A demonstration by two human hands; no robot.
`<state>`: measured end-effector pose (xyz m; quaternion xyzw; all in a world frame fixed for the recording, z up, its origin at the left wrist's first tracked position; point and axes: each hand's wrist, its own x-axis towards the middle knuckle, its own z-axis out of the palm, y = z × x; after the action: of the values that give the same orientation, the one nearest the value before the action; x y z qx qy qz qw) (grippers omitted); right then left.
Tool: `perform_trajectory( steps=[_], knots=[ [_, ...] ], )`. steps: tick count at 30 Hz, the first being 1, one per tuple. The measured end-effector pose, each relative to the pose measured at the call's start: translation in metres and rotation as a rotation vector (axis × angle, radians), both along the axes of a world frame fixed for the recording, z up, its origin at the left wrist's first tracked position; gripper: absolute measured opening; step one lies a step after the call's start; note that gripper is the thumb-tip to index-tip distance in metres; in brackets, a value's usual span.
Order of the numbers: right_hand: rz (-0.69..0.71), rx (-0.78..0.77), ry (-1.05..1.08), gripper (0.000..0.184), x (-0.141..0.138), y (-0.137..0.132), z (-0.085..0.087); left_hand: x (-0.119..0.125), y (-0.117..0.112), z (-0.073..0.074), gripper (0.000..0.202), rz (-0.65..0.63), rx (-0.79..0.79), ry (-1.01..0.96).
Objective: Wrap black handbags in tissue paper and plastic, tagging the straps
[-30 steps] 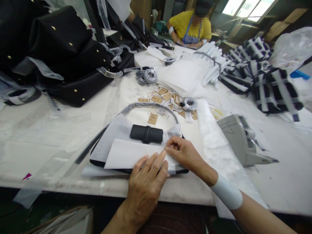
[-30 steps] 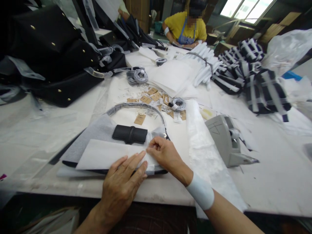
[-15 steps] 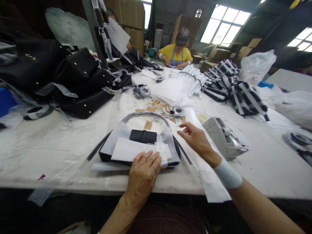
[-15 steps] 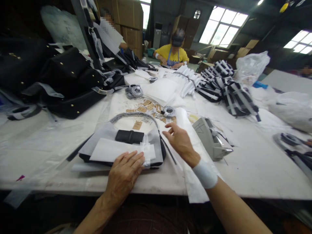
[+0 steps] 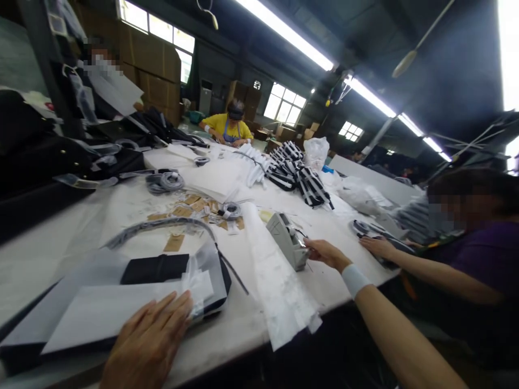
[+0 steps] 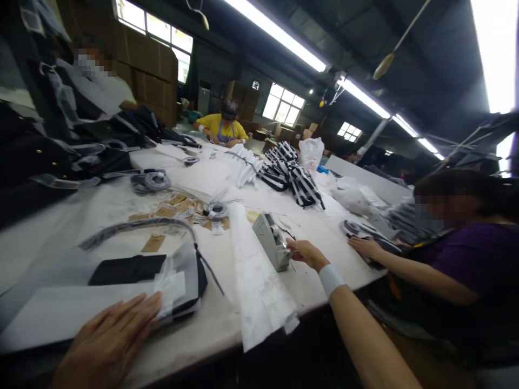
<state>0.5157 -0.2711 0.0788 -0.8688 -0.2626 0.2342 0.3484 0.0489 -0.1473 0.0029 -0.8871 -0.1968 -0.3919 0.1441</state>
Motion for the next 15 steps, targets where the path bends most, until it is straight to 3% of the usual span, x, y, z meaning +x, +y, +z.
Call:
perform_trajectory(
  steps=[6, 11, 15],
  knots=[
    [0.049, 0.048, 0.093, 0.028, -0.001, 0.01, -0.001, -0.001, 0.0, -0.001, 0.036, -0.012, 0.012, 0.015],
    [0.074, 0.158, 0.109, 0.023, -0.012, 0.015, 0.011, -0.005, 0.006, -0.012, 0.034, -0.021, 0.042, 0.061],
    [0.049, 0.282, 0.058, 0.023, -0.025, 0.001, 0.024, -0.008, 0.012, -0.021, 0.035, -0.003, 0.073, 0.088]
  ],
)
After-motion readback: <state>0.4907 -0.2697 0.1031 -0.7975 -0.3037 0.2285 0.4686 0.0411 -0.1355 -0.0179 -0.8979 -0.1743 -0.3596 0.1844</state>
